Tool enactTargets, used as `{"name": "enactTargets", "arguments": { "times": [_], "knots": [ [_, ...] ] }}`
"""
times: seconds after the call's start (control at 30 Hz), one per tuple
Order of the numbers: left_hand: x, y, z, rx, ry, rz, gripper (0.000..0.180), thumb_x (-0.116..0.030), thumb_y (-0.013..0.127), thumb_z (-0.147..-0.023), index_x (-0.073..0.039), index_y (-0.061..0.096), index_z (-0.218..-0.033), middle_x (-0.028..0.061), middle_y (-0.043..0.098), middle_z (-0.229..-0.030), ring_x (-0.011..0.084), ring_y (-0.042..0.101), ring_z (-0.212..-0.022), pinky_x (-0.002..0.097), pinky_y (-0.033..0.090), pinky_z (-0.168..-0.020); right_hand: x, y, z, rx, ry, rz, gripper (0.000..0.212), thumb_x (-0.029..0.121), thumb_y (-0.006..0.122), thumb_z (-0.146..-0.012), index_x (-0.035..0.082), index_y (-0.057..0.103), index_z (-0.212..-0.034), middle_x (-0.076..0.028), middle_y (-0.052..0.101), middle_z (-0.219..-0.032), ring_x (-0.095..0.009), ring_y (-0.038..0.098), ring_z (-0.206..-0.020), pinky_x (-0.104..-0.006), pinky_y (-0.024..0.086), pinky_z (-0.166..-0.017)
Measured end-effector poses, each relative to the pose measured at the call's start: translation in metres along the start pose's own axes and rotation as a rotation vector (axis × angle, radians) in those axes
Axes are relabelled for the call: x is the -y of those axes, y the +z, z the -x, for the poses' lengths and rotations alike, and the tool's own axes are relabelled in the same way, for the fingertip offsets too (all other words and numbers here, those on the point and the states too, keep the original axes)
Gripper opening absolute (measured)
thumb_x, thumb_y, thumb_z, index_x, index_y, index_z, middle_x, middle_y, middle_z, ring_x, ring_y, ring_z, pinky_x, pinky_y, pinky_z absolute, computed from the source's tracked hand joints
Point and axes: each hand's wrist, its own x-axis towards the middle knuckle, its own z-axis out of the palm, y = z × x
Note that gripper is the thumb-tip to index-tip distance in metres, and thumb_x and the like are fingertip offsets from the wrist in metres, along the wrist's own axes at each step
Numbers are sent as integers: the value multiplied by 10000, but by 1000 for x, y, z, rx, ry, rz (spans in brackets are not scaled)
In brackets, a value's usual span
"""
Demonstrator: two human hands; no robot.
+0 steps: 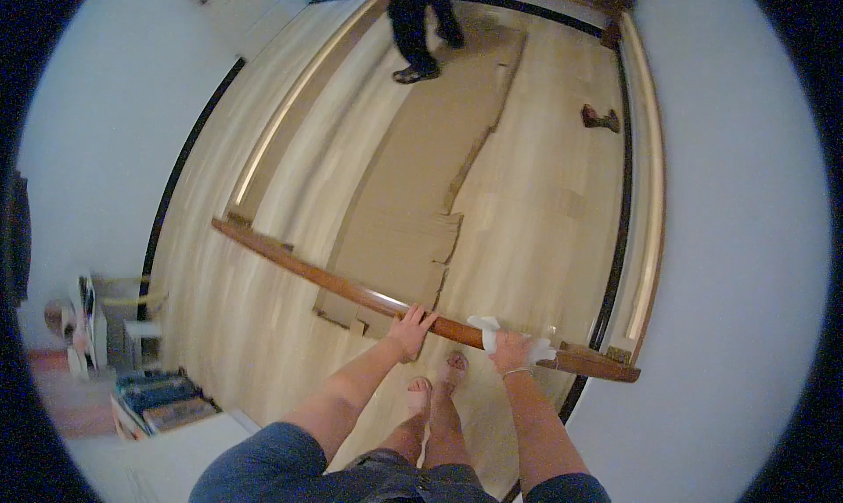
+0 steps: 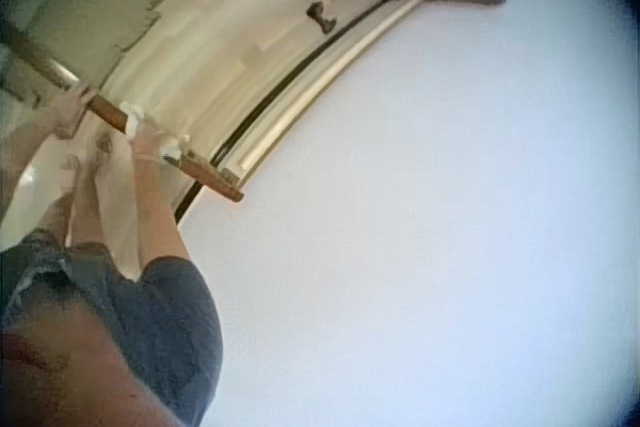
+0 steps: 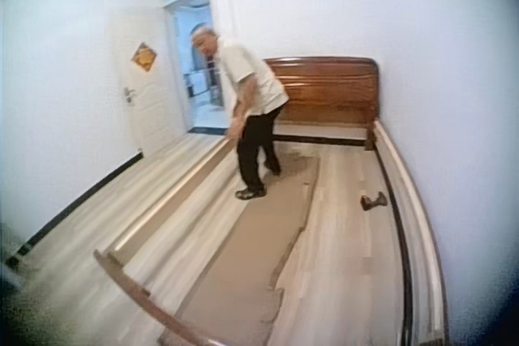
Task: The person wipes a black box with a cloth and assists another person in assembling a wooden bed frame by holding a wooden rail in place.
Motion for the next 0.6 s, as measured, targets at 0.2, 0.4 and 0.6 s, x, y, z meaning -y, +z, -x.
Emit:
{"name": "enactTargets", "arguments": {
  "times": [0.2, 0.4, 0.6],
  "knots": [
    [35, 10, 8, -117, -320, 116, 653, -120, 467, -756, -138, 152, -1328, 138, 79, -1384, 310, 52, -1283, 540, 163, -978, 3, -4, 17, -437, -174, 265, 684, 405, 684, -596, 50, 404, -1110, -86, 513, -991, -253, 487, -951, -415, 380, -807],
    [44, 6, 16, -45, -219, 227, 704, -73, 460, -741, -182, 106, -1340, 114, 17, -1394, 307, 34, -1284, 535, 224, -961, -7, -14, 0, -51, -193, 240, 678, 448, 687, -573, 56, 433, -1065, -94, 520, -953, -231, 496, -924, -353, 409, -755],
    [55, 5, 23, -18, -190, 325, 689, -113, 493, -755, -186, 134, -1339, 62, 41, -1402, 267, 45, -1290, 518, 195, -981, -13, -11, 9, -240, -246, 349, 454, 308, 643, -652, 60, 470, -990, -88, 514, -882, -244, 493, -871, -366, 408, -723]
  ]
}}
